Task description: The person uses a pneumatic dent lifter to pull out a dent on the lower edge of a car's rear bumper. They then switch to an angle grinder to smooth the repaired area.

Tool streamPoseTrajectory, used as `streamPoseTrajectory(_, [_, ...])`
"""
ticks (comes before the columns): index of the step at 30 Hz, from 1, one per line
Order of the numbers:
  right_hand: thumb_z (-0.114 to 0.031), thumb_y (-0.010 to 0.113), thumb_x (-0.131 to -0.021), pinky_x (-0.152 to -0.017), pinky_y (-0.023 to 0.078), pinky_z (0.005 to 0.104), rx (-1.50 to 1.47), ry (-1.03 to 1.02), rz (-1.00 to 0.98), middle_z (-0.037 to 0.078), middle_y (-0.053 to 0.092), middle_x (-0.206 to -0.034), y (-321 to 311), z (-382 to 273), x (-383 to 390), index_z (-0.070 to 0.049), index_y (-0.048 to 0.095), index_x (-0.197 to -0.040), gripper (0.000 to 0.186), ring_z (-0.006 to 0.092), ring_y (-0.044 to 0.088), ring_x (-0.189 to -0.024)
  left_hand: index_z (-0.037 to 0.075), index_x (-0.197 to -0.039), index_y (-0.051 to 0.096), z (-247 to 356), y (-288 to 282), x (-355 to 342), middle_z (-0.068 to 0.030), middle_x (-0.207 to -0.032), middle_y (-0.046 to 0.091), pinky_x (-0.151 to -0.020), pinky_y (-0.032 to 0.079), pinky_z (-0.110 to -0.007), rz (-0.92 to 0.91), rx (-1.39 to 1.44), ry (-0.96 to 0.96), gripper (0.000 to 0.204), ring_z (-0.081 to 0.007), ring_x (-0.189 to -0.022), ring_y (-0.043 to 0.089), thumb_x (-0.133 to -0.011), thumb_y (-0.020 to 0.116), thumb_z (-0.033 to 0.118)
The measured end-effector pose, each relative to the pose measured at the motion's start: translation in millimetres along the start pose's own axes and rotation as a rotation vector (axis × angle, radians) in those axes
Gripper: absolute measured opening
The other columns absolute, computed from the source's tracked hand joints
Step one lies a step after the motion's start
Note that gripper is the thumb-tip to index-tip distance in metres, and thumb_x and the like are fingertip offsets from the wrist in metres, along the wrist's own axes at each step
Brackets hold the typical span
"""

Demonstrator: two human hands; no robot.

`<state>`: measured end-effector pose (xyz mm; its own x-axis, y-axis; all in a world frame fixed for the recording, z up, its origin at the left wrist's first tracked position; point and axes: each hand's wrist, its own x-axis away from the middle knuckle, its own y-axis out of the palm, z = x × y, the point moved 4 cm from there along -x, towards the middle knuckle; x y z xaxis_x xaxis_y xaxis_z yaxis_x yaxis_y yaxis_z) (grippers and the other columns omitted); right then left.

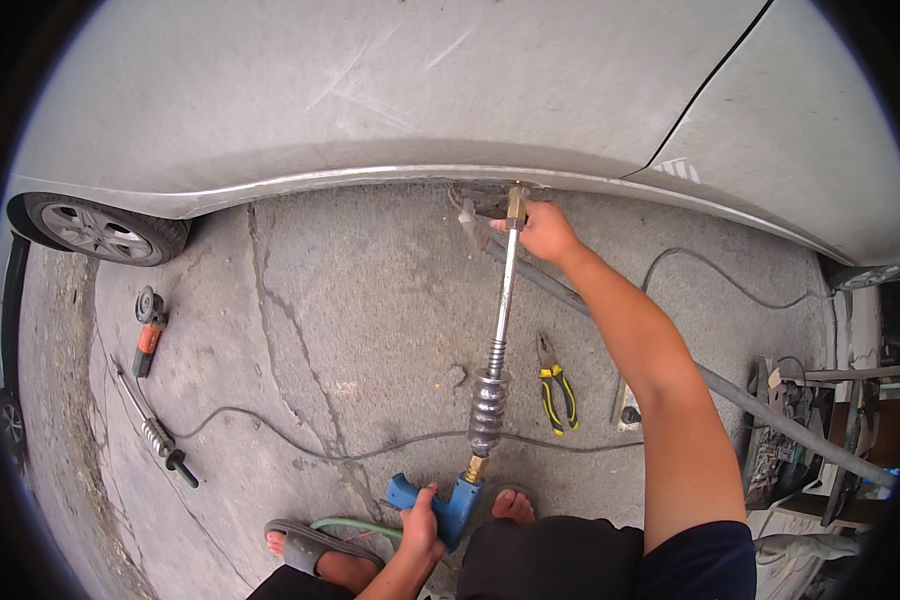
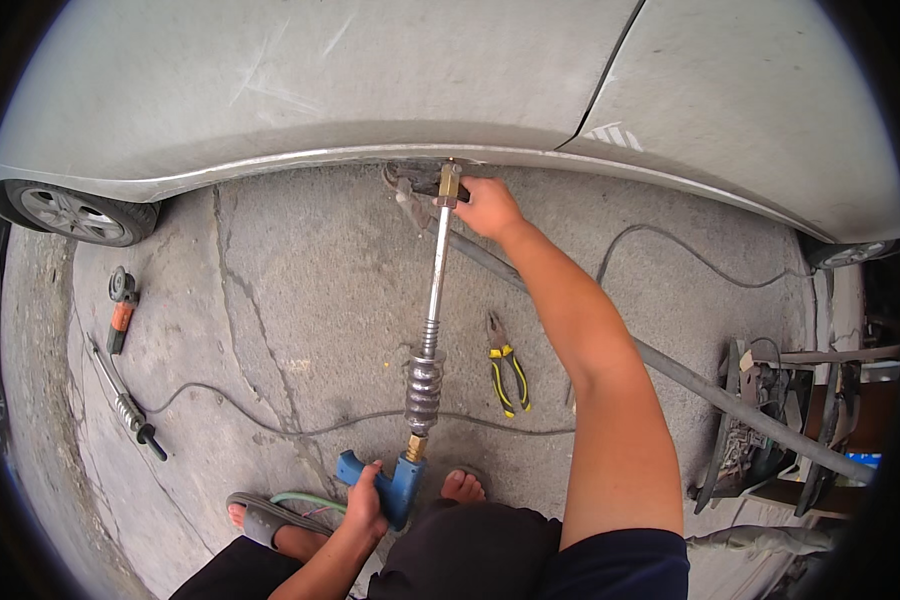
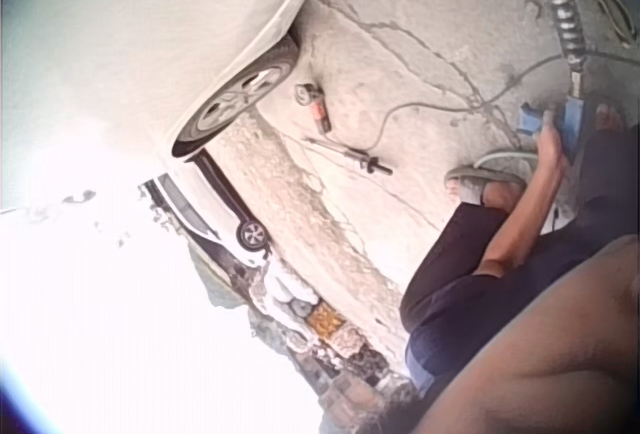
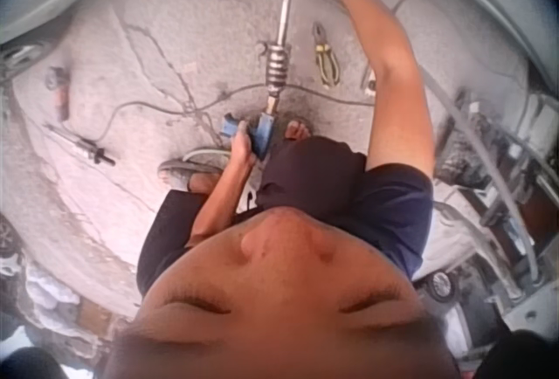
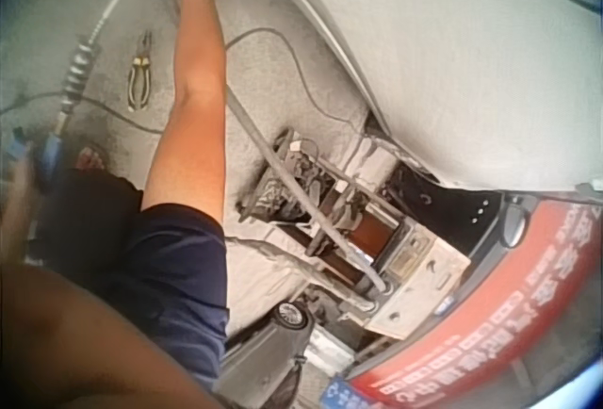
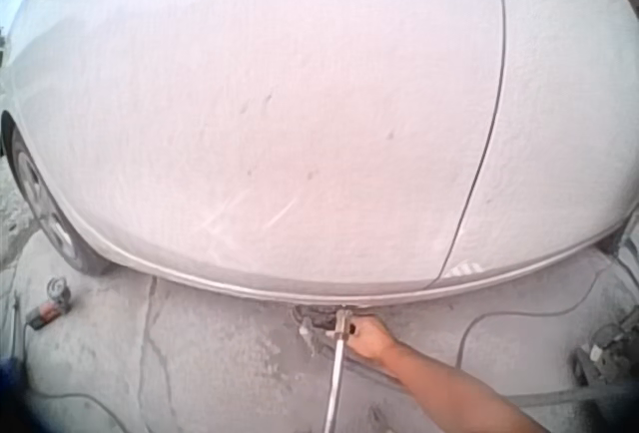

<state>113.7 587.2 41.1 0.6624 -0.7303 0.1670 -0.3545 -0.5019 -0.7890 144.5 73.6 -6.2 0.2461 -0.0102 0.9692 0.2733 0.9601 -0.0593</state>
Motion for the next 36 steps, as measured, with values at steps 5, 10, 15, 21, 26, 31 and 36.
streamPoseTrajectory(5, [-0.054, 0.072, -0.082, -0.085, 0.053, 0.0449, 0.098, 0.002, -0.055, 0.025, 0.069, -0.097, -11.4, -4.7, 0.2, 0.003, 0.067, -0.109, 0.064, 0.0394, 0.067, -0.093, 0.003, -0.1, 0.056, -2.3, 1.9, -3.8, -0.007, -0.097, 0.054, -0.08, 0.052, -0.041, -0.021, 0.025, -0.054, 0.039, -0.0202, -0.084, 0.056, -0.086, 0.071, 0.036])
streamPoseTrajectory(10, [-0.035, 0.071, -0.087, -0.082, 0.052, 0.0464, 0.492, -0.124, 0.342, 0.023, 0.068, -0.097, -32.0, -3.5, 40.3, 0.004, 0.065, -0.105, 0.043, 0.0403, 0.066, -0.089, 0.004, -0.096, 0.056, -7.3, 2.8, -6.9, -0.0067, -0.093, 0.054, -0.079, 0.052, -0.04, -0.054, 0.049, -0.071, 0.036, -0.0201, -0.082, 0.057, -0.086, 0.071, 0.035])
streamPoseTrajectory(15, [-0.033, 0.068, -0.094, -0.079, 0.05, 0.0338, -0.831, 0.214, 0.185, 0.012, 0.067, -0.096, 12.3, -28.9, 165.3, 0.001, 0.059, -0.107, 0.038, 0.0199, 0.064, -0.093, 0.005, -0.091, 0.056, -6.0, -1.9, -4.8, -0.006, -0.089, 0.053, -0.077, 0.053, -0.04, -0.029, 0.051, -0.046, 0.032, -0.0198, -0.079, 0.057, -0.087, 0.07, 0.033])
streamPoseTrajectory(21, [-0.016, 0.071, -0.089, -0.059, 0.052, 0.0312, -1.399, 0.4, -0.297, 0.006, 0.063, -0.075, 99.9, -71.9, 187.2, -0.003, 0.057, -0.094, 0.02, 0.0153, 0.063, -0.063, 0.001, -0.104, 0.052, -8.5, 1.6, -9.2, -0.0111, -0.101, 0.055, -0.081, 0.055, -0.043, -0.09, 0.026, -0.087, 0.039, -0.0243, -0.088, 0.061, -0.087, 0.069, 0.032])
streamPoseTrajectory(26, [-0.01, 0.066, -0.088, -0.052, 0.05, 0.0314, -1.532, 0.273, -0.144, 0.006, 0.061, -0.071, 56.4, -72.3, 127.0, -0.004, 0.056, -0.093, 0.012, 0.0149, 0.06, -0.056, 0.002, -0.109, 0.049, -5.2, 0.1, -5.5, -0.0138, -0.106, 0.054, -0.082, 0.056, -0.046, -0.062, -0.031, -0.071, 0.042, -0.027, -0.091, 0.063, -0.088, 0.068, 0.032])
streamPoseTrajectory(31, [-0.007, 0.064, -0.089, -0.055, 0.048, 0.0309, -1.54, 0.318, -0.205, 0.006, 0.06, -0.069, 110.7, -76.0, 202.3, -0.004, 0.054, -0.089, 0.01, 0.0146, 0.061, -0.059, 0.003, -0.104, 0.05, -11.1, -8.7, -15.5, -0.0112, -0.1, 0.054, -0.08, 0.055, -0.045, -0.055, -0.045, -0.103, 0.038, -0.0252, -0.089, 0.062, -0.088, 0.067, 0.033])
streamPoseTrajectory(36, [-0.026, 0.059, -0.097, -0.056, 0.047, 0.0305, -1.352, 0.261, -0.205, 0.003, 0.056, -0.067, 91.0, -74.1, 182.6, -0.007, 0.053, -0.087, 0.022, 0.0131, 0.056, -0.057, 0.004, -0.099, 0.052, -6.0, -2.7, -9.9, -0.0087, -0.096, 0.054, -0.079, 0.053, -0.042, -0.009, -0.035, -0.108, 0.034, -0.0217, -0.087, 0.059, -0.087, 0.068, 0.032])
